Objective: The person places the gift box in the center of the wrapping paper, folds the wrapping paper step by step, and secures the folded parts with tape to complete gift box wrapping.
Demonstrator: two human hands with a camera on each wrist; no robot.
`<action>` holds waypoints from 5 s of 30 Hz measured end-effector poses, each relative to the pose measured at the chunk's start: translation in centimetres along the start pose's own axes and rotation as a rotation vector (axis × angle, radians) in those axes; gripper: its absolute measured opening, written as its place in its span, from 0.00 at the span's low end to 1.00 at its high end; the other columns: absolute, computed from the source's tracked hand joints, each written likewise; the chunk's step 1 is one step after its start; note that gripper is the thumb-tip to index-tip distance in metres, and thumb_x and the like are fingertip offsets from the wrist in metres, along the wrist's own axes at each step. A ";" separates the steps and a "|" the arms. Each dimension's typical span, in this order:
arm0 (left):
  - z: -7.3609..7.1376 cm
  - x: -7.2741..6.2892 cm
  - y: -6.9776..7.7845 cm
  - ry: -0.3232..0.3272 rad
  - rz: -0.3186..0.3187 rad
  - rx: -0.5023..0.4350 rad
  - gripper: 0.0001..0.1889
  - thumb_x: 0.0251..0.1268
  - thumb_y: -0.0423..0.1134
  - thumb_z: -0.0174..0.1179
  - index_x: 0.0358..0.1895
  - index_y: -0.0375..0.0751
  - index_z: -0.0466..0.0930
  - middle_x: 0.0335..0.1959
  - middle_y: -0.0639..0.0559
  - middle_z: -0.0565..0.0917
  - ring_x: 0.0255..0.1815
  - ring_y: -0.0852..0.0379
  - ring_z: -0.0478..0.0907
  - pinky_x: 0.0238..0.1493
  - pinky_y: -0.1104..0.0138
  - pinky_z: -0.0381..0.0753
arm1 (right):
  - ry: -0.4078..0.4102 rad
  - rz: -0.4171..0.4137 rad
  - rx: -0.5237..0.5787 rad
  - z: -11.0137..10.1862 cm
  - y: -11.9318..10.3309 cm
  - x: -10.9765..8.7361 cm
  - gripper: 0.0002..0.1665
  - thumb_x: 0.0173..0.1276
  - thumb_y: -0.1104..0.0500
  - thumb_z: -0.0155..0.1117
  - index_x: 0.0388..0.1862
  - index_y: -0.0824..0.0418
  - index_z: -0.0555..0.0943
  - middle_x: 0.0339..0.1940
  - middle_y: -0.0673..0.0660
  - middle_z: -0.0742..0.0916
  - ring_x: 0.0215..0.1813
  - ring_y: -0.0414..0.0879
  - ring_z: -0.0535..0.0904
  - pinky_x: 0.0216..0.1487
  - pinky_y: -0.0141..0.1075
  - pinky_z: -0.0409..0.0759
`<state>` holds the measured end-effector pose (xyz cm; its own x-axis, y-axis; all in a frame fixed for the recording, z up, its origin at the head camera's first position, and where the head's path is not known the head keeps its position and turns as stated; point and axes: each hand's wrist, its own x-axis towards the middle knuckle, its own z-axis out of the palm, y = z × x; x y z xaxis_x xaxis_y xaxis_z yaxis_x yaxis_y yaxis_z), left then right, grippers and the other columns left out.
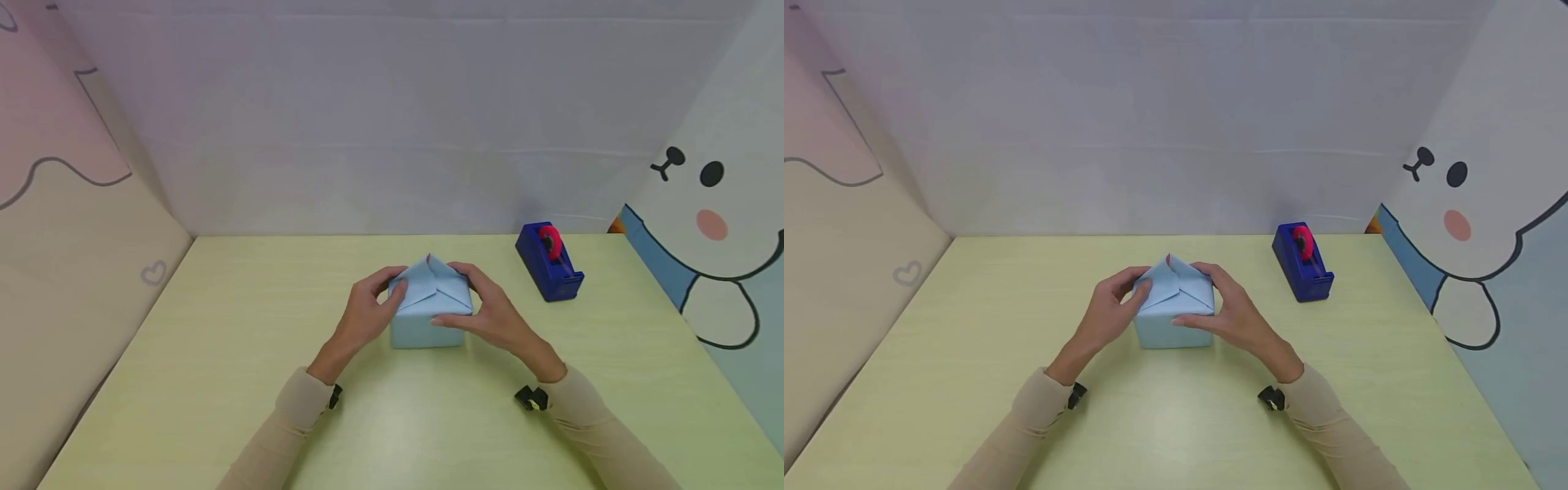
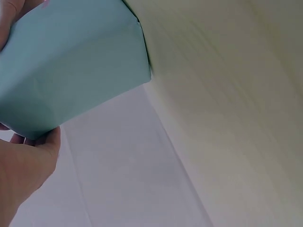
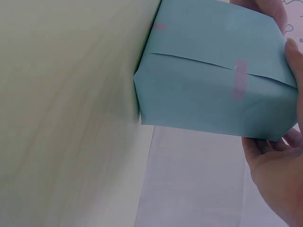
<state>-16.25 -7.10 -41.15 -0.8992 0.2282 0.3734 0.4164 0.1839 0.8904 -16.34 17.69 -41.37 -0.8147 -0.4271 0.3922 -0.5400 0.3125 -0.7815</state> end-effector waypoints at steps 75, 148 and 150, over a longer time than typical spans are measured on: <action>-0.8 -0.7 0.6 -0.086 0.674 0.468 0.31 0.46 0.38 0.81 0.58 0.33 0.85 0.55 0.38 0.84 0.58 0.43 0.82 0.62 0.59 0.80 | 0.315 -0.395 -0.175 0.4 -0.7 0.3 0.15 0.66 0.77 0.60 0.47 0.67 0.87 0.46 0.60 0.90 0.49 0.54 0.86 0.60 0.28 0.77; -1.3 -1.6 0.3 -0.111 0.781 0.574 0.19 0.65 0.36 0.71 0.57 0.33 0.86 0.57 0.37 0.85 0.61 0.42 0.82 0.64 0.55 0.79 | 0.040 -0.572 -0.315 -3.1 -1.0 -2.5 0.23 0.81 0.50 0.57 0.59 0.69 0.83 0.59 0.66 0.84 0.61 0.59 0.79 0.69 0.30 0.71; -1.3 -1.6 0.3 -0.114 0.777 0.571 0.20 0.64 0.36 0.72 0.57 0.33 0.86 0.57 0.37 0.85 0.61 0.42 0.82 0.64 0.55 0.78 | 0.063 -0.533 -0.295 -3.3 -0.6 -2.9 0.24 0.80 0.50 0.59 0.59 0.68 0.83 0.58 0.65 0.84 0.60 0.58 0.80 0.68 0.29 0.72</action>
<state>-14.88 -8.62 -41.12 -0.3396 0.5677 0.7499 0.9183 0.3725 0.1339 -14.33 21.56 -40.39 -0.4219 -0.5415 0.7271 -0.9053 0.2950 -0.3056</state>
